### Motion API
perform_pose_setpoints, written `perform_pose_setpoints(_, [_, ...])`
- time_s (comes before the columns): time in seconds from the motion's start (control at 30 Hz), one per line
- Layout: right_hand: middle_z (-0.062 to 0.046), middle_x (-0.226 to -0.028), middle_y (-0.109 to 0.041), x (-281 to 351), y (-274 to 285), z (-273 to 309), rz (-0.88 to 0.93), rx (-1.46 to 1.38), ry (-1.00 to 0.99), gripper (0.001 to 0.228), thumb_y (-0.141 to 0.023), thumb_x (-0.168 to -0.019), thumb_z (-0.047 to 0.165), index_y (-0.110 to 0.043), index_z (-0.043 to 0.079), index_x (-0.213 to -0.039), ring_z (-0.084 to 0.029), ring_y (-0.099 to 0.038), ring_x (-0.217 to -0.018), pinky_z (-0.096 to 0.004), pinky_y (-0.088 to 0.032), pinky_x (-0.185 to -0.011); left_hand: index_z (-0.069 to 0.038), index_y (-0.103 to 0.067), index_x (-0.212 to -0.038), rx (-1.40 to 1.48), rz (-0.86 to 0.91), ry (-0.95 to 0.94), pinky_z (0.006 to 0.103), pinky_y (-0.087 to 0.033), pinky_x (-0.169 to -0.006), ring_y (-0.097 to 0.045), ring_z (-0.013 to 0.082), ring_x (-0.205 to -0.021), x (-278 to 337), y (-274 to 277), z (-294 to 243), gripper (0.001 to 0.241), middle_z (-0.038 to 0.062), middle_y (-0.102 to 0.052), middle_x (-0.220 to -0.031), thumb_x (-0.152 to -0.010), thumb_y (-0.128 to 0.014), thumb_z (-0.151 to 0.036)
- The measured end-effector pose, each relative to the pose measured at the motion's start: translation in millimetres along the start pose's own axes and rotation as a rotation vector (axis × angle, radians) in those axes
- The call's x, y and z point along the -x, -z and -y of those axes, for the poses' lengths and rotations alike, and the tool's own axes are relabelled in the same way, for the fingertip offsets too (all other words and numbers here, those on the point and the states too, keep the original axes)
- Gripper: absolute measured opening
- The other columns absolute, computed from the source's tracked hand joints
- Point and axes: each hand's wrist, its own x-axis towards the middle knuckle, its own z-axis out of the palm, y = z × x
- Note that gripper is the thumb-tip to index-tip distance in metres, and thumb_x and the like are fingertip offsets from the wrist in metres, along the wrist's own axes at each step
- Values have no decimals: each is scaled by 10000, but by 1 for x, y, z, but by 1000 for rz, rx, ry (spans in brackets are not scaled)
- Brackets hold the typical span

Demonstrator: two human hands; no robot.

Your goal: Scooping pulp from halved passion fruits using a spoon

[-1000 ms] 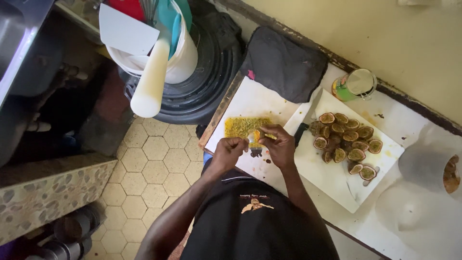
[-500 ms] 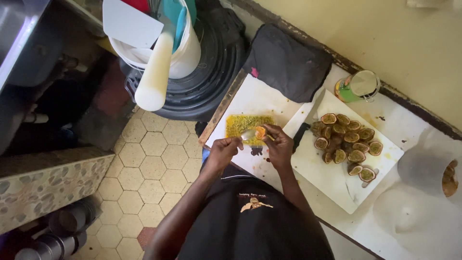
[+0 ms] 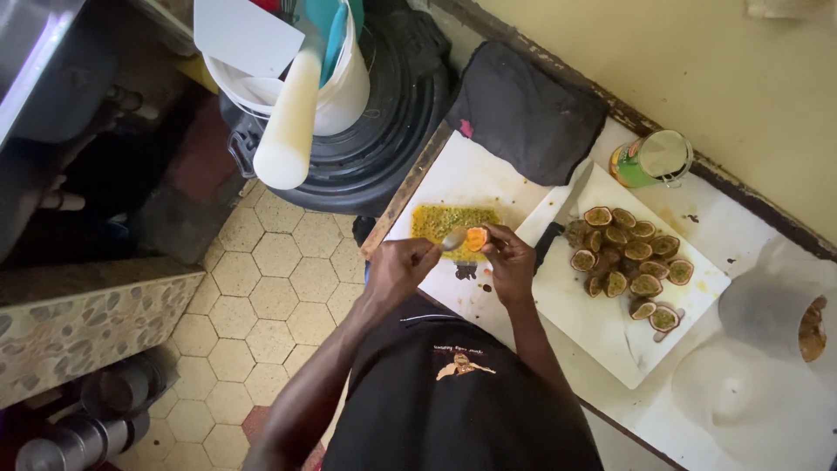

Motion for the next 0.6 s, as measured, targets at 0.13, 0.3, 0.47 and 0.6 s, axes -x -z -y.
perform_pose_setpoints(0.13, [-129,-1186,-719,-1,-1,4,4,-41,-21,523,-840,-1064,211,-719,-119,-1451,-159,-711,-1090,-394,-622,-998,-139,-807,-932,-149,66,-195,489,-561,-596,-760,434,-684,-12,-4,2,302,154,-716,-720,-1088,-775,-395])
perform_pose_setpoints(0.3, [-156,-1170,-743,-8,6,-7,12,5,29,474,-892,-1013,150,-760,-98,-1395,-175,-734,-1035,-388,-670,-958,-154,-693,-773,-83,117,12,430,-515,-595,-611,352,-535,-3,-30,6,413,76,-556,-537,-1070,-765,-432])
perform_pose_setpoints(0.47, [-189,-1168,-768,-11,-8,22,39,74,84,457,-924,-968,110,-796,-82,-1362,-204,-757,-1033,-382,-682,-918,-164,-792,-730,322,81,244,262,-357,-521,-388,99,-502,-4,-40,-7,302,-48,-457,-478,-1027,-757,-206])
perform_pose_setpoints(0.6, [-225,-1190,-786,-16,-17,33,49,129,133,407,-957,-919,15,-820,-77,-1291,-256,-797,-1072,-383,-698,-854,-131,-729,-943,1629,463,769,163,-471,-439,-665,105,-587,1,-34,50,241,22,-617,-733,-994,-782,-360])
